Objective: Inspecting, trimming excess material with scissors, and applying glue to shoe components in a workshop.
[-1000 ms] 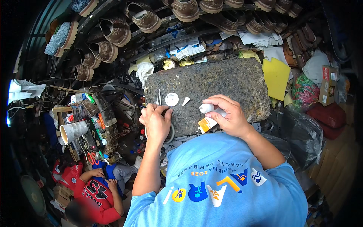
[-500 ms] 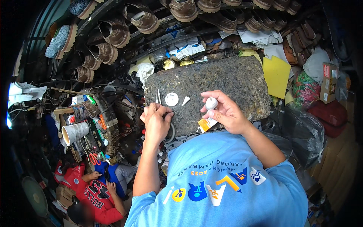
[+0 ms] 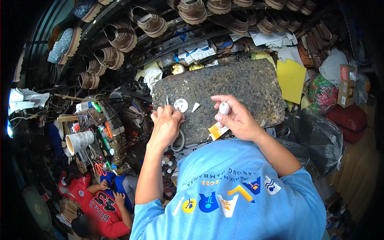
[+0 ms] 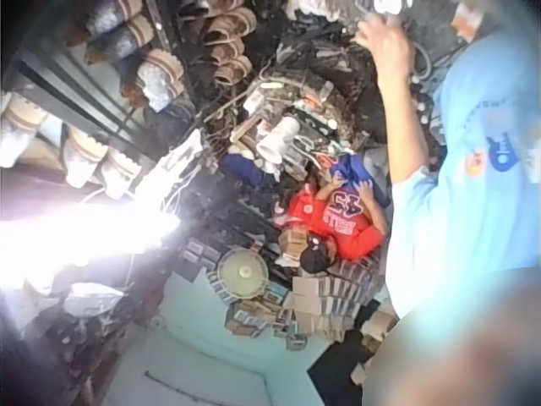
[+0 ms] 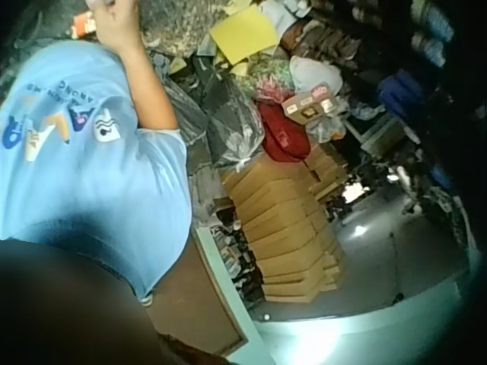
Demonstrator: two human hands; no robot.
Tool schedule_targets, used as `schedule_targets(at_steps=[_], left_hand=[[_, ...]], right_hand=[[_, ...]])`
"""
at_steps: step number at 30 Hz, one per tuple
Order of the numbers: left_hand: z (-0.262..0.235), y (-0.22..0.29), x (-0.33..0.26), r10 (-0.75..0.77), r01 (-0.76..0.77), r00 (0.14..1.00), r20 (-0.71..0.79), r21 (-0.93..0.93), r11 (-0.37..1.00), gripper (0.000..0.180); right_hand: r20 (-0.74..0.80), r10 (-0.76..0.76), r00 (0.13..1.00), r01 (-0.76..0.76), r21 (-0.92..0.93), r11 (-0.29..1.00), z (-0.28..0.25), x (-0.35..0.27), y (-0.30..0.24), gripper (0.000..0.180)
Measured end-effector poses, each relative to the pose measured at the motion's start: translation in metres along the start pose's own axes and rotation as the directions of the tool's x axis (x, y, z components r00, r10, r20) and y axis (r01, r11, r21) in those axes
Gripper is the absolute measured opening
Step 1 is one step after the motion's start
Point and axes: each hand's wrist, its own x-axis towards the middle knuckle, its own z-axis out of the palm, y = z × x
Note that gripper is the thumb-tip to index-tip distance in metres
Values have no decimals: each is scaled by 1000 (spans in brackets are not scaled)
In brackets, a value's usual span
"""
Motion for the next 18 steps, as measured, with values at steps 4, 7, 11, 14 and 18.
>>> schedule_targets(at_steps=[4, 7, 11, 14, 18], left_hand=[[-6, 9, -3, 68, -68, 993, -99, 9, 998, 7], [-26, 28, -4, -27, -139, 934, -355, -432, 891, 9], [-54, 68, 2, -58, -245, 872, -486, -536, 808, 15], [-63, 87, 12, -31, -297, 853, -520, -534, 792, 18], [-48, 86, 14, -72, -342, 839, -540, -625, 701, 32]], right_hand=[[19, 57, 998, -58, 38, 998, 0, -1, -2, 44], [20, 11, 1000, -12, 54, 998, 3, -2, 2, 44], [47, 1, 999, 0, -9, 1000, 8, -1, -7, 44], [46, -21, 999, 24, -68, 997, 10, 1, -7, 45], [51, -48, 998, 52, -80, 995, 15, 3, -9, 45]])
